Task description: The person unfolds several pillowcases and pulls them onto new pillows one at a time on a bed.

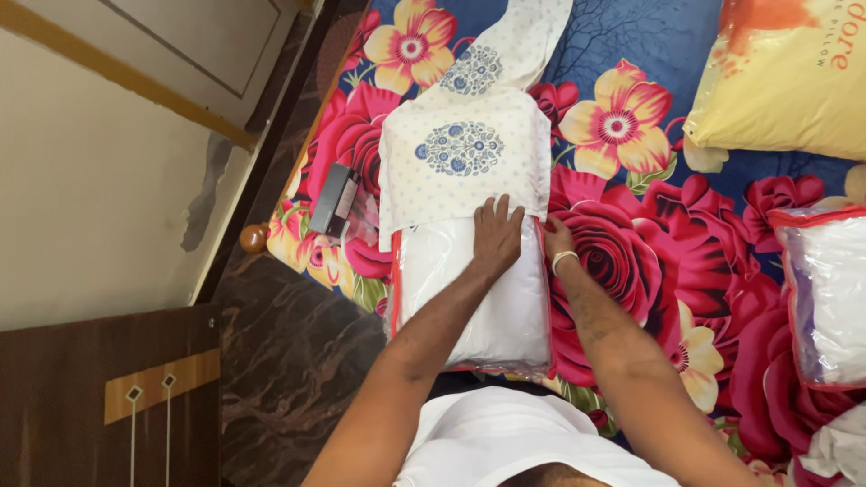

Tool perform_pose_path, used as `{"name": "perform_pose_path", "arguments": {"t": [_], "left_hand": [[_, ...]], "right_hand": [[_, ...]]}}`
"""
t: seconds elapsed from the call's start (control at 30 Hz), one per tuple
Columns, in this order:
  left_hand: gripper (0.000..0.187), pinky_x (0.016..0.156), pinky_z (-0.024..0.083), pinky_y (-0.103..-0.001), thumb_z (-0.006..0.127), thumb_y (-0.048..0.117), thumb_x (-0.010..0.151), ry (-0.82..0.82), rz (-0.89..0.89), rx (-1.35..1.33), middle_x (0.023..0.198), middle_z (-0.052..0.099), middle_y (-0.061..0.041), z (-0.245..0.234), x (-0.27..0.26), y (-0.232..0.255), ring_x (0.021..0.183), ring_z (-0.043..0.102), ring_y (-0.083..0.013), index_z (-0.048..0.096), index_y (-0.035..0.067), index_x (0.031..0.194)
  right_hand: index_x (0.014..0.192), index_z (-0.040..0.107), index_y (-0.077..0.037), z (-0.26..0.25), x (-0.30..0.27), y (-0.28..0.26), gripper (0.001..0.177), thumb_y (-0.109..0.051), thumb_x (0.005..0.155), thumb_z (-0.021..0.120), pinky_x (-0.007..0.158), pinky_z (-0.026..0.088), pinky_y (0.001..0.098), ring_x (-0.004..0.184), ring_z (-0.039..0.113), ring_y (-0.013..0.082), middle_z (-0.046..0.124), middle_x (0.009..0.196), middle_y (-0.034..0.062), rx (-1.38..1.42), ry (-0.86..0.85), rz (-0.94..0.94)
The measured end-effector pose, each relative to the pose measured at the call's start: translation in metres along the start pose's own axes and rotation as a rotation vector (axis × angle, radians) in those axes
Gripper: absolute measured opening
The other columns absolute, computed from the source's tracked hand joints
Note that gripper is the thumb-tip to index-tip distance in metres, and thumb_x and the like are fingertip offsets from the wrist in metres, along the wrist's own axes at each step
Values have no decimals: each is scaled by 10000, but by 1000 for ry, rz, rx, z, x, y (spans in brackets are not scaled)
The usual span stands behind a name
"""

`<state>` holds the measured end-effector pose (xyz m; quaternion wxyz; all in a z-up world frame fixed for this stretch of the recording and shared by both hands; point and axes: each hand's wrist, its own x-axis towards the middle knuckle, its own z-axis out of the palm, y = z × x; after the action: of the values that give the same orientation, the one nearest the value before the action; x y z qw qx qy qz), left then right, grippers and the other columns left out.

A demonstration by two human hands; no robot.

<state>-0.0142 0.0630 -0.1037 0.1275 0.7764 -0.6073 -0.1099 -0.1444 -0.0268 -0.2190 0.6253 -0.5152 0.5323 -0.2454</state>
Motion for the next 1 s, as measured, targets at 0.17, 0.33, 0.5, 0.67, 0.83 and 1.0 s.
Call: {"name": "perform_pose_path", "arguments": {"t": [0.17, 0.33, 0.5, 0.67, 0.83, 1.0], "left_hand": [[489, 1165, 186, -623, 581, 137, 851, 29, -30, -24, 1529, 409, -243, 9, -13, 12, 1434, 284, -479, 591, 92, 1338], [517, 1184, 200, -636, 585, 164, 857, -73, 239, 54, 1513, 429, -264, 20, -39, 33, 1444, 342, -456, 628, 86, 1366], [256, 1242, 186, -623, 593, 253, 944, -404, 547, 121, 1278, 636, -188, 5, -37, 44, 1419, 404, -418, 769, 121, 1075], [378, 1194, 155, -627, 691, 459, 806, -499, 616, 197, 1213, 642, -165, -59, -15, 36, 1326, 450, -342, 779, 119, 944], [368, 1202, 275, -592, 682, 428, 948, -186, 682, 36, 1089, 642, -91, -129, -24, 15, 1199, 555, -265, 741, 81, 841], [260, 1115, 340, -544, 758, 304, 921, 366, 510, -156, 1013, 595, -36, -163, -23, 15, 1108, 579, -216, 655, 101, 798]], "right_hand": [[1146, 700, -16, -1, -2, 8, 200, -141, 1014, 616, 698, 551, 319, 789, 682, 198, 736, 978, 102, 314, -44, 276], [1000, 684, -41, -8, 14, 7, 111, -106, 992, 595, 562, 489, 358, 623, 609, 192, 670, 794, 64, 384, -107, 315], [920, 688, -30, -17, 28, -5, 77, -58, 986, 659, 637, 454, 265, 684, 554, 77, 665, 805, -19, 196, -169, -30], [864, 641, -20, -47, 17, -61, 103, -31, 948, 699, 613, 406, 243, 674, 487, 38, 564, 734, -47, -104, -267, -319], [904, 612, -21, -45, -25, -171, 103, -18, 937, 709, 611, 377, 240, 697, 443, 22, 485, 764, -71, -70, -239, -460], [989, 604, 14, -21, -50, -259, 116, -30, 932, 695, 660, 459, 337, 728, 586, 243, 600, 849, 132, -322, -340, -974]]}}
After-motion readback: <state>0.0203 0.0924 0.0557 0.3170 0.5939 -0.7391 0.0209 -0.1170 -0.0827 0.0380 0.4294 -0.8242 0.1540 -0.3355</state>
